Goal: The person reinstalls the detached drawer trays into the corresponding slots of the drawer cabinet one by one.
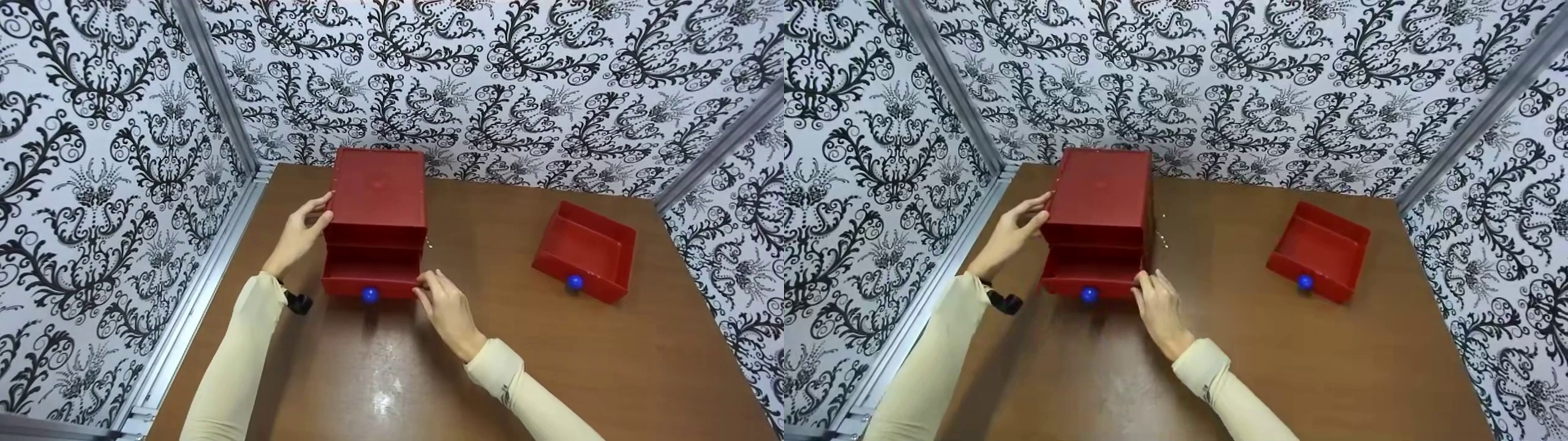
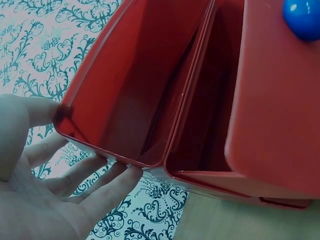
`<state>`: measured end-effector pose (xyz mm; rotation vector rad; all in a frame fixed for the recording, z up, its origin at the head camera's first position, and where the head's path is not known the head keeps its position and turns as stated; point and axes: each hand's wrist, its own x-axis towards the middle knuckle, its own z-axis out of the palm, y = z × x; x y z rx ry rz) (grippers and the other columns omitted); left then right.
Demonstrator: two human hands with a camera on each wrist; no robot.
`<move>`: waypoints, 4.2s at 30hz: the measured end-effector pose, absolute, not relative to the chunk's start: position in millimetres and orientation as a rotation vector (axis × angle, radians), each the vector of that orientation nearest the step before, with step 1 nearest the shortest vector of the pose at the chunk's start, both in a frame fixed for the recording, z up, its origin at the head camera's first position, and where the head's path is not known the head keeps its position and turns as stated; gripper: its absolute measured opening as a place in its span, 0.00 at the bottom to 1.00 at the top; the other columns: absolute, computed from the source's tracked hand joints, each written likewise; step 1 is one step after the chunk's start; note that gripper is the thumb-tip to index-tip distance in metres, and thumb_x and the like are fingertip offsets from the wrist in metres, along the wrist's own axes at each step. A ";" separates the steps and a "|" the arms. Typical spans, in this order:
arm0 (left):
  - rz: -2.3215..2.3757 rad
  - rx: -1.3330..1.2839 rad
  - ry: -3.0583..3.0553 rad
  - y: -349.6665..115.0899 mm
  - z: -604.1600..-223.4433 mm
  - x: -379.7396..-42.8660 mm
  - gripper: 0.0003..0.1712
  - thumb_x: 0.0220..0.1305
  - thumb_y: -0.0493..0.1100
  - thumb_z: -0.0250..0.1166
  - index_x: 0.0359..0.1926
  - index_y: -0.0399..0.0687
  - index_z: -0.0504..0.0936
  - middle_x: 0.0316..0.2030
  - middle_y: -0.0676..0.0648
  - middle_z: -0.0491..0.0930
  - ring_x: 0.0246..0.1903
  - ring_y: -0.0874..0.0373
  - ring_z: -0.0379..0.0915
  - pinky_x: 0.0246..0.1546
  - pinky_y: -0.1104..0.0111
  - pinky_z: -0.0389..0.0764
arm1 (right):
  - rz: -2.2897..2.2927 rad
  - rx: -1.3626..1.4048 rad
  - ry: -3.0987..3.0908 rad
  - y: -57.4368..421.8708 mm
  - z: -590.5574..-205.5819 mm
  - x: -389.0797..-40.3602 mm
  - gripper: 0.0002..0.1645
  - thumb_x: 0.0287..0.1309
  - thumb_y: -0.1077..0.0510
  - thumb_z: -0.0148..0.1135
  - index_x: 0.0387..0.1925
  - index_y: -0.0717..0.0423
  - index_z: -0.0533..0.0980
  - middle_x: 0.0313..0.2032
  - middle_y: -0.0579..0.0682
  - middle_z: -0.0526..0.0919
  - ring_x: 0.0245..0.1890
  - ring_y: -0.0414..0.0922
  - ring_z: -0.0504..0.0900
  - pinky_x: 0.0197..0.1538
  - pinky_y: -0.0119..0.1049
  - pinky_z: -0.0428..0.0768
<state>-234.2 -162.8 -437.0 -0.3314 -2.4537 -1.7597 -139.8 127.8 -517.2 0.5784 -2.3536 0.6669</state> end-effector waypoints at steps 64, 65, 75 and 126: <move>-1.694 -0.320 -2.476 -160.0 -433.1 -238.0 0.24 0.71 0.38 0.58 0.67 0.40 0.72 0.68 0.41 0.72 0.60 0.44 0.74 0.55 0.70 0.75 | 0.658 0.396 -2.458 134.9 -515.6 -203.2 0.18 0.58 0.51 0.70 0.33 0.61 0.74 0.27 0.54 0.83 0.27 0.50 0.85 0.30 0.45 0.83; -1.695 -0.319 -2.478 -160.0 -433.2 -238.3 0.24 0.71 0.38 0.57 0.67 0.41 0.72 0.68 0.41 0.72 0.60 0.44 0.74 0.54 0.69 0.75 | 0.650 0.390 -2.459 134.7 -515.5 -203.9 0.18 0.57 0.51 0.70 0.33 0.61 0.73 0.27 0.55 0.83 0.27 0.51 0.85 0.31 0.46 0.83; -1.709 -0.339 -2.456 -160.5 -435.6 -238.5 0.24 0.71 0.37 0.57 0.66 0.39 0.72 0.68 0.40 0.72 0.60 0.43 0.74 0.62 0.57 0.75 | 0.631 0.432 -2.422 132.9 -517.5 -206.4 0.21 0.58 0.52 0.68 0.41 0.68 0.75 0.29 0.59 0.85 0.41 0.57 0.88 0.59 0.47 0.82; -1.757 -0.345 -2.395 -158.2 -430.3 -232.3 0.24 0.71 0.34 0.57 0.65 0.30 0.71 0.68 0.35 0.70 0.61 0.37 0.72 0.52 0.82 0.70 | 0.419 -0.410 -2.915 455.3 -514.2 -153.5 0.20 0.62 0.57 0.53 0.49 0.69 0.66 0.48 0.78 0.67 0.44 0.79 0.68 0.38 0.69 0.71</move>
